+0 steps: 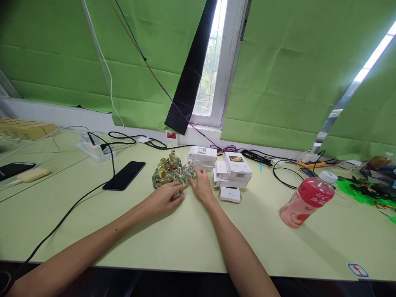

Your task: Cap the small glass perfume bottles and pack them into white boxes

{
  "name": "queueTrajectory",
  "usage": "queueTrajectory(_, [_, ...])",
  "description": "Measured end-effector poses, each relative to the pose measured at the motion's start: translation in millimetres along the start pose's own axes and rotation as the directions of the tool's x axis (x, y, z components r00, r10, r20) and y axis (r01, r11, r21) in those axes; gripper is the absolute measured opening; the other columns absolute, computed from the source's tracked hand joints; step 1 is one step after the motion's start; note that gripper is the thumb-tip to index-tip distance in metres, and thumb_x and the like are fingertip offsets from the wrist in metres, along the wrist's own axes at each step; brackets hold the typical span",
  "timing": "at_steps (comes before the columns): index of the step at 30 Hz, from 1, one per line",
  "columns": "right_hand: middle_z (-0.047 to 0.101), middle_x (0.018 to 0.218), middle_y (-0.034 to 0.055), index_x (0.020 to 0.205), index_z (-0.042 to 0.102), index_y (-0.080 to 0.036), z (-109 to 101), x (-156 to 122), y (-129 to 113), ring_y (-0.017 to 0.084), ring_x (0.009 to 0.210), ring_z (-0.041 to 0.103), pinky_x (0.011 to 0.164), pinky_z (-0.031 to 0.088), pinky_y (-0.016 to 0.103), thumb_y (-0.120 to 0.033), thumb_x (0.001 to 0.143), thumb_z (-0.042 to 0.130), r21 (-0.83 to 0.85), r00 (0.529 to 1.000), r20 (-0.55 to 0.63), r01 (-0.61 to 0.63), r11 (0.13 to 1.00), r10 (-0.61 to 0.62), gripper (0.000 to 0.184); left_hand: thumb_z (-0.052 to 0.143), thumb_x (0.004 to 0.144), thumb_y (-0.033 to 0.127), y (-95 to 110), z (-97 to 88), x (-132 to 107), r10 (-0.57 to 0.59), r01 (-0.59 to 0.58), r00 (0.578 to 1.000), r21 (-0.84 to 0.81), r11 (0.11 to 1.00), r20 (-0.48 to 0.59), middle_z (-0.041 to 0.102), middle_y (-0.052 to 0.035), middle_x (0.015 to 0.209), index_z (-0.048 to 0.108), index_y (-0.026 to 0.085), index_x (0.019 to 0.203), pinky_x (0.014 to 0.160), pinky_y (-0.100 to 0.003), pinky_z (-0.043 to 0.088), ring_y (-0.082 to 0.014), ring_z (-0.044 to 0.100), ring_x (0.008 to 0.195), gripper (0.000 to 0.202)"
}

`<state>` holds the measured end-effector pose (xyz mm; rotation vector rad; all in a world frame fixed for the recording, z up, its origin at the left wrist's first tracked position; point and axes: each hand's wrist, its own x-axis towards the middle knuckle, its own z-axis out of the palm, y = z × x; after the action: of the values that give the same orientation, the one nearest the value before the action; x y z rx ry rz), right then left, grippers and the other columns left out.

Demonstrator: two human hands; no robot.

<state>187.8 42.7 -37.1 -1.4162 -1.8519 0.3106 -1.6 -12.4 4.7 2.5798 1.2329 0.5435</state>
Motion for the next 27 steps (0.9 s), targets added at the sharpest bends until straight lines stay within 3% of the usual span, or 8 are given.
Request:
queueTrajectory(6, [0.053, 0.094, 0.0025, 0.097, 0.064, -0.020, -8, 1, 4, 0.017, 0.078, 0.055, 0.078, 0.047, 0.030, -0.026, 0.090, 0.066, -0.007, 0.998, 0.046, 0.030, 1.000, -0.030, 0.009, 0.049, 0.094, 0.027, 0, -1.3, 0, 0.003, -0.003, 1.000, -0.018, 1.000, -0.001, 0.062, -0.0074, 0.094, 0.062, 0.018, 0.084, 0.071, -0.033, 0.043, -0.0215, 0.061, 0.082, 0.019])
queueTrajectory(10, [0.052, 0.090, 0.0013, 0.086, 0.061, -0.020, -17, 1, 7, 0.016, 0.074, 0.053, 0.074, 0.045, 0.029, -0.028, 0.088, 0.067, -0.021, 0.991, 0.114, 0.066, 0.998, -0.063, 0.011, 0.049, 0.095, 0.027, -1, -1.5, 0, 0.011, -0.011, 1.000, -0.028, 1.000, -0.009, 0.061, -0.0069, 0.095, 0.061, 0.019, 0.084, 0.071, -0.033, 0.043, -0.0209, 0.060, 0.082, 0.018])
queueTrajectory(18, [0.055, 0.093, 0.0030, 0.099, 0.062, -0.019, -14, -1, 3, 0.018, 0.081, 0.055, 0.079, 0.045, 0.031, -0.029, 0.090, 0.064, -0.043, 0.995, 0.086, 0.059, 0.997, -0.055, 0.014, 0.048, 0.095, 0.026, 0, -1.6, 0, 0.016, -0.016, 1.000, -0.003, 1.000, 0.004, 0.062, -0.0066, 0.094, 0.061, 0.019, 0.083, 0.071, -0.032, 0.042, -0.0209, 0.061, 0.081, 0.019])
queueTrajectory(27, [0.053, 0.087, 0.0014, 0.085, 0.056, -0.021, -13, -1, 1, 0.018, 0.078, 0.052, 0.072, 0.041, 0.029, -0.027, 0.089, 0.064, -0.062, 0.994, 0.089, 0.074, 0.995, -0.068, 0.011, 0.049, 0.094, 0.028, -2, -0.1, -1, 0.038, -0.038, 0.999, -0.001, 0.999, 0.023, 0.066, -0.0053, 0.091, 0.061, 0.019, 0.085, 0.069, -0.030, 0.040, -0.0196, 0.061, 0.077, 0.017])
